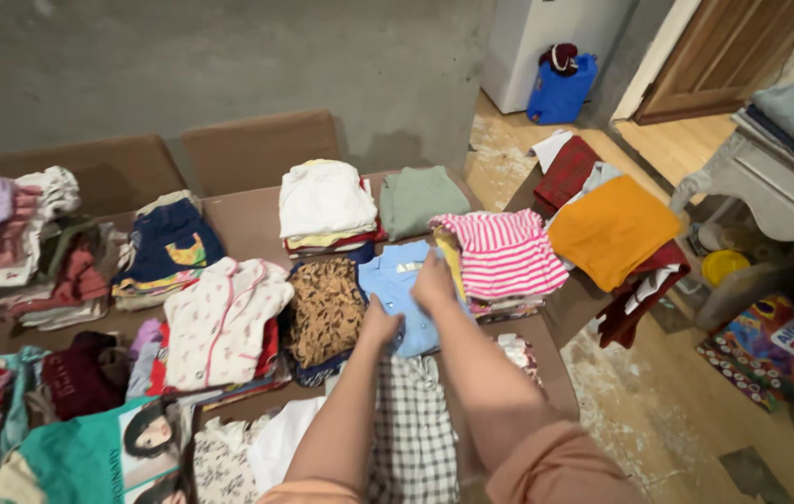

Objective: The person sorts various items of clothing from a large table, picking up stacks and individual pieces and moving them to a closet shelf.

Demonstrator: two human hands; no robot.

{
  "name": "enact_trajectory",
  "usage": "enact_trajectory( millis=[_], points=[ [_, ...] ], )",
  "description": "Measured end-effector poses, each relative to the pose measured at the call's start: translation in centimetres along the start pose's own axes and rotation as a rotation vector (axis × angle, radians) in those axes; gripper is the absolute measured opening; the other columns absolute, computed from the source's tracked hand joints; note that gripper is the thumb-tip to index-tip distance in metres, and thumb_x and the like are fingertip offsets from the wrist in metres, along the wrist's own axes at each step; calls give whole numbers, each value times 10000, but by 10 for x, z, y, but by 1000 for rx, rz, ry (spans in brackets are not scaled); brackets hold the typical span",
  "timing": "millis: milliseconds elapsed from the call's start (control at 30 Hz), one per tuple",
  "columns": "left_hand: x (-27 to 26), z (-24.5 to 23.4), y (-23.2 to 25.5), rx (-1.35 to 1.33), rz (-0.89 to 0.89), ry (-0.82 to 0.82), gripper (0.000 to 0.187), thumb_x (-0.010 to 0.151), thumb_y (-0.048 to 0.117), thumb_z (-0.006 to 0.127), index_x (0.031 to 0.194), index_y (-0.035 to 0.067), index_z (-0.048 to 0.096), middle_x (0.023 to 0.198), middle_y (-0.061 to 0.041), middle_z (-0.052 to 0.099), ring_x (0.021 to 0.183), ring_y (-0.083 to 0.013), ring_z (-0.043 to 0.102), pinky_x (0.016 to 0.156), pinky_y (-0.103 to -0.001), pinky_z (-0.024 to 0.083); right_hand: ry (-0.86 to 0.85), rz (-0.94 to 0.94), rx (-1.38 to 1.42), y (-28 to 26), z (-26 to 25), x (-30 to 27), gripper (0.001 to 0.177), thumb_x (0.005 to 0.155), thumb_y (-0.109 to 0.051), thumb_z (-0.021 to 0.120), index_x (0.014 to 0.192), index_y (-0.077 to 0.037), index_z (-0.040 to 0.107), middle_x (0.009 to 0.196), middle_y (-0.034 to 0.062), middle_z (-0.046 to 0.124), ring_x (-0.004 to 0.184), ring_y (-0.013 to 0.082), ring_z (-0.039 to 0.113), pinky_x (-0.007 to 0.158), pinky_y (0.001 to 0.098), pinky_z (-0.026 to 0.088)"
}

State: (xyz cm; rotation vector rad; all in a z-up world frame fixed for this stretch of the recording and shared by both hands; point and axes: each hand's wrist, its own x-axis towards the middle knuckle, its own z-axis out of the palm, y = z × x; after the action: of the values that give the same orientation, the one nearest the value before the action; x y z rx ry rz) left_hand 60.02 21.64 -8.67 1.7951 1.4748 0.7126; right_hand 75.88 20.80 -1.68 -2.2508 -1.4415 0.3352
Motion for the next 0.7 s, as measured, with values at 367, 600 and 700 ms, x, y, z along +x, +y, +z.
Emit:
enact_trajectory(
  millis=[367, 600, 700],
  points=[
    [-47, -145, 38, 36, 116, 44, 368, 885, 265, 694, 1165, 28, 720, 1016, -251, 751, 967, -385, 742, 876, -444, 582, -26, -32, 85, -136, -27, -85, 861, 808, -139, 696, 1577, -124, 309, 1642, 253, 228, 1529, 375, 250, 1219, 448, 279],
    [-149, -360, -26, 244, 110, 167, 353, 814, 191, 685, 1148, 104, 757, 1052, -155, 774, 986, -342, 742, 916, -443, 570, 54, -139, 325, -278, 14, -211, 710, 877, -154, 672, 1549, -165, 443, 1656, 187, 321, 1390, 413, 465, 1139, 470, 415],
    [-200, -427, -66, 324, 19, 223, 335, 806, 181, 690, 1126, 143, 782, 1072, -143, 776, 1018, -344, 729, 936, -451, 557, 62, -232, 359, -337, 34, -267, 687, 806, -181, 747, 1463, -198, 545, 1615, 188, 339, 1388, 397, 466, 1089, 461, 435]
  ],
)
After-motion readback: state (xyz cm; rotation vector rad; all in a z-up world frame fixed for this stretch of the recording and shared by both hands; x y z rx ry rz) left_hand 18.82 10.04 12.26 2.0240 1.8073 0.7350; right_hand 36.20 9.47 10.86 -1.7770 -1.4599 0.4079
